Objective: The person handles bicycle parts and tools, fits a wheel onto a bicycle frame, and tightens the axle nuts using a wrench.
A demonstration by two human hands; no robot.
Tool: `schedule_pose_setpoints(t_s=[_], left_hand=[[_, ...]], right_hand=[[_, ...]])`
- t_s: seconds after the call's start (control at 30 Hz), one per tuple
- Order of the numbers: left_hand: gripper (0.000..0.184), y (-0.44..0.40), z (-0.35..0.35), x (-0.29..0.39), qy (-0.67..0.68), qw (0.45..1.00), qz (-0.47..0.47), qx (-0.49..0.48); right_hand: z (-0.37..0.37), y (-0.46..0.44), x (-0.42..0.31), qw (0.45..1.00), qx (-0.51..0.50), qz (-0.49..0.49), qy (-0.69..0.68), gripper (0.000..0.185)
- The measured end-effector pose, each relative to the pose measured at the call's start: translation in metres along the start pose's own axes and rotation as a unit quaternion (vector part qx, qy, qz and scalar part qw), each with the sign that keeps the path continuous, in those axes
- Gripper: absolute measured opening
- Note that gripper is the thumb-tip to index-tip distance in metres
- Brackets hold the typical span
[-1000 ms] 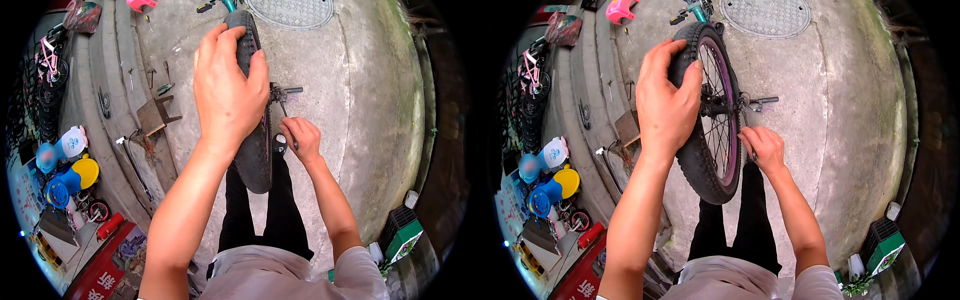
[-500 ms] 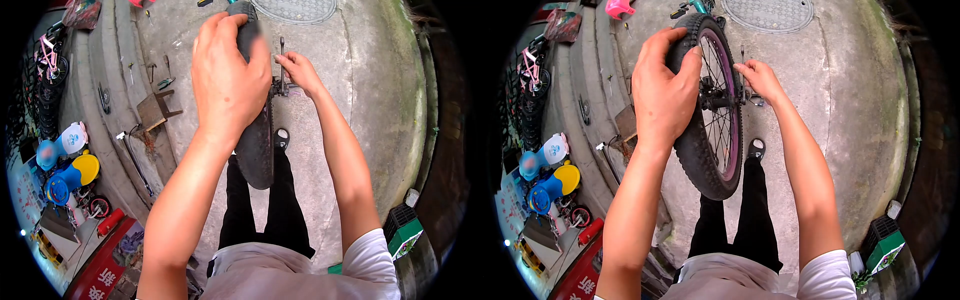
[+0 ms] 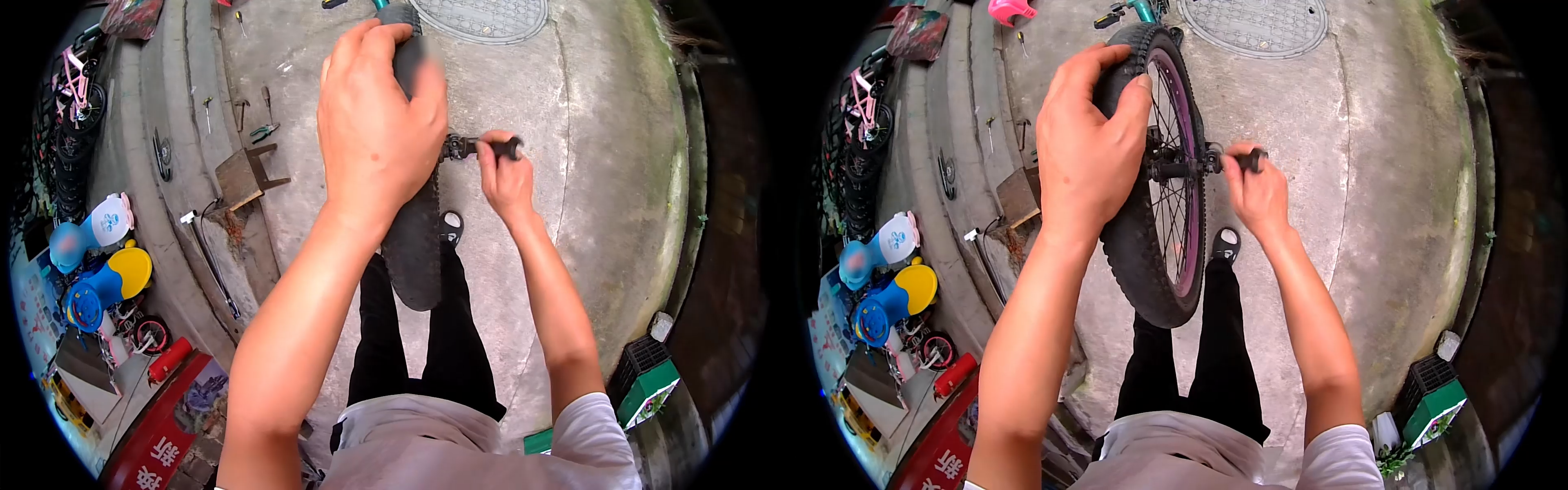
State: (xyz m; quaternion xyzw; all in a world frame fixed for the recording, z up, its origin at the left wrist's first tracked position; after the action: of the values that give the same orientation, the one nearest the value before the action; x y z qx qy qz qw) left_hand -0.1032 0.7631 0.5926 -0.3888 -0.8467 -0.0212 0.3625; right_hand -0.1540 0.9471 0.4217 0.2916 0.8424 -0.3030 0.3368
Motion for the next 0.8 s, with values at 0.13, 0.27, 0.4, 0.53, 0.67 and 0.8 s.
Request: schedule_pose_setpoints(t_s=[0.13, 0.27, 0.4, 0.53, 0.67, 0.8], left_hand=[[0.032, 0.0, 0.0, 0.0, -0.013, 0.999, 0.028, 0.024], [0.031, -0.001, 0.001, 0.0, -0.012, 1.0, 0.019, 0.016], [0.031, 0.0, 0.001, 0.0, 0.004, 1.0, 0.017, 0.007], [0.029, 0.0, -0.005, 0.009, 0.015, 1.0, 0.003, -0.017], [0.03, 0.003, -0.004, 0.007, 0.02, 0.999, -0.013, -0.028], [0.03, 0.006, -0.002, 0.001, -0.004, 0.999, 0.036, 0.027]], right_hand=[[-0.001, 0.008, -0.011, 0.999, 0.004, -0.052, 0.006, 0.015], [0.006, 0.016, -0.022, 0.991, -0.002, -0.132, 0.011, 0.023], [0.01, 0.018, -0.024, 0.991, -0.017, -0.133, 0.009, 0.023], [0.029, -0.022, 0.017, 0.998, -0.054, -0.009, -0.005, 0.022], [0.095, -0.035, 0.12, 0.872, -0.239, 0.383, -0.189, 0.042], [0.089, -0.029, 0.139, 0.851, -0.201, 0.437, -0.209, 0.048]])
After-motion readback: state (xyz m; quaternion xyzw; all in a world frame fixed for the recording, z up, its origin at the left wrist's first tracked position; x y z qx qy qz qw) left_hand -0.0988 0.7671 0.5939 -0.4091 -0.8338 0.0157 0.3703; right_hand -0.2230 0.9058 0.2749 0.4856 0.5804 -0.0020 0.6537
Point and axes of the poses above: each hand's wrist, its own y-axis away from the middle knuckle, its own z-axis out of the palm, x = y × z, the point moved 6 cm from there along -y, towards the middle knuckle, and after that the axes turned 10 degrees about -z, right-handed, at the moved point
